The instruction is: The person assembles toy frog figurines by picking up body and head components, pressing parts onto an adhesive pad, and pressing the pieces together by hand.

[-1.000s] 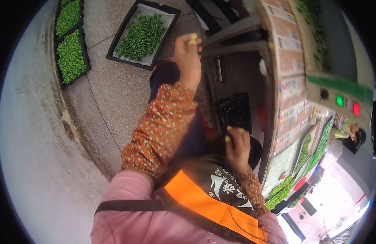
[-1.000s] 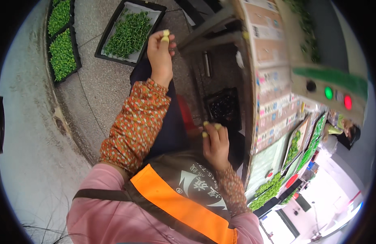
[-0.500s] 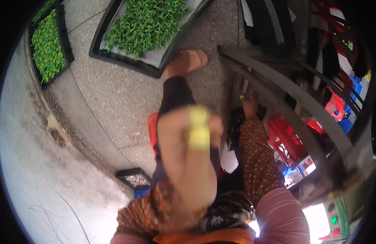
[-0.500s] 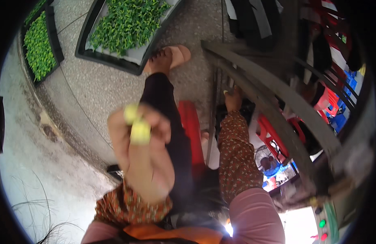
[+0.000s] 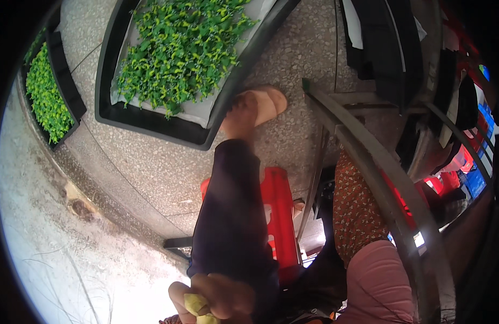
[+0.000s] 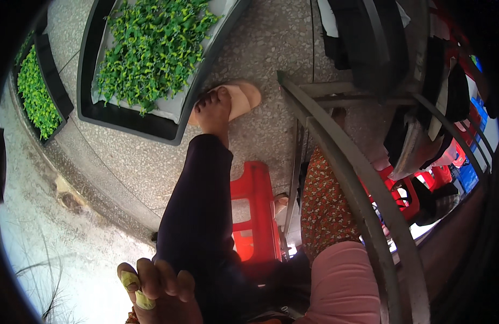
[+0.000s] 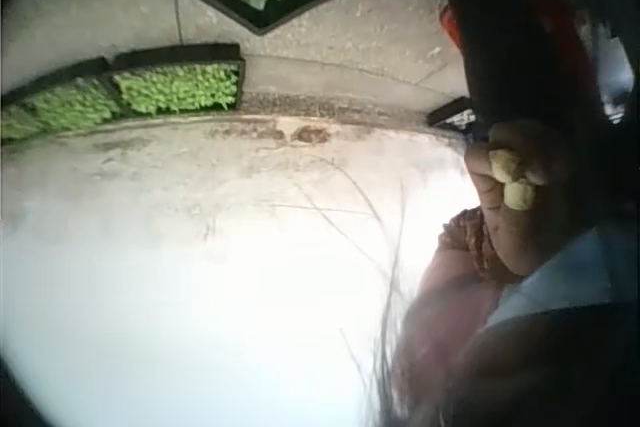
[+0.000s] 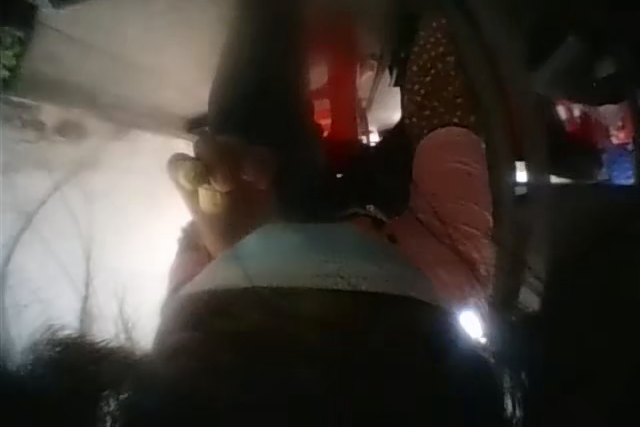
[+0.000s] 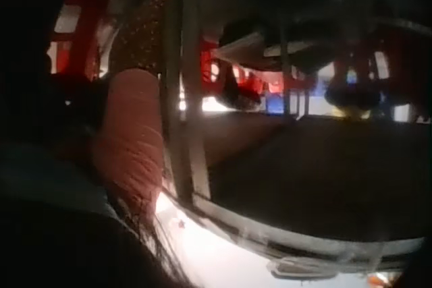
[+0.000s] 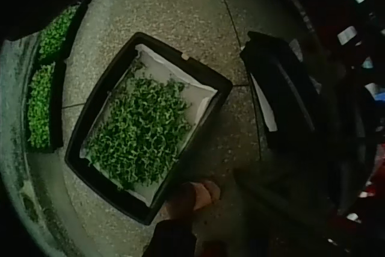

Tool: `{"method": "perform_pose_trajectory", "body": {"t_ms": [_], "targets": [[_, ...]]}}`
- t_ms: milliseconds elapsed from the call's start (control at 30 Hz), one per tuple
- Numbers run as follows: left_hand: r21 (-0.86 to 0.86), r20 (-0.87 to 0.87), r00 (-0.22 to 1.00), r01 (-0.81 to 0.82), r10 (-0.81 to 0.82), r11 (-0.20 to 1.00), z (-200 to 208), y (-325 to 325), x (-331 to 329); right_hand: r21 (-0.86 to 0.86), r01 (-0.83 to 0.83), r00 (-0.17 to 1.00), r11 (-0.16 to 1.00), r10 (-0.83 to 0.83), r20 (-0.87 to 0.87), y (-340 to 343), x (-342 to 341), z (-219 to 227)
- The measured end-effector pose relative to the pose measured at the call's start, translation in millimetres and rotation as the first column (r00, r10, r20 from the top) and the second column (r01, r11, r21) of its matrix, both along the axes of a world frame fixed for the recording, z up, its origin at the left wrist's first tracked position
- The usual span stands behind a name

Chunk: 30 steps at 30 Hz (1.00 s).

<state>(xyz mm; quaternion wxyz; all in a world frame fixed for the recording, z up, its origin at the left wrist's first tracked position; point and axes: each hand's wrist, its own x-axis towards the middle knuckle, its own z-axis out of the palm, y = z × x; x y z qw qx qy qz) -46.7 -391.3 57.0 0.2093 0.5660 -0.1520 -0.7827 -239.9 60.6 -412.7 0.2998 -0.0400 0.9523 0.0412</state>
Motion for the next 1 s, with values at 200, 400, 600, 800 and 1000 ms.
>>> {"method": "perform_pose_trajectory", "body": {"t_ms": [200,400,600,800,1000], "targets": [[0.047,-0.089,0.989,0.122,-0.118,0.991,1.0,1.1,0.0,-0.099,0.187,0.980,0.977,-0.192,-0.043,-3.4,-11.1,4.9],[0.039,-0.093,0.985,0.148,-0.143,0.988,9.1,12.0,1.0,-0.210,0.343,0.932,0.916,-0.359,-0.047,-12.9,-10.3,10.8],[-0.004,-0.029,0.970,0.240,-0.240,0.971,14.8,19.7,-2.3,-0.304,0.473,0.861,0.827,-0.507,-0.040,-12.2,-6.3,19.0],[-0.031,0.000,0.964,0.266,-0.267,0.963,31.3,20.7,-14.0,-0.401,0.593,0.766,0.699,-0.643,0.011,-32.4,4.9,37.2],[-0.005,-0.060,0.971,0.232,-0.232,0.973,39.0,39.0,-11.8,-0.482,0.664,0.673,0.571,-0.738,0.053,-39.0,9.0,55.1]]}}
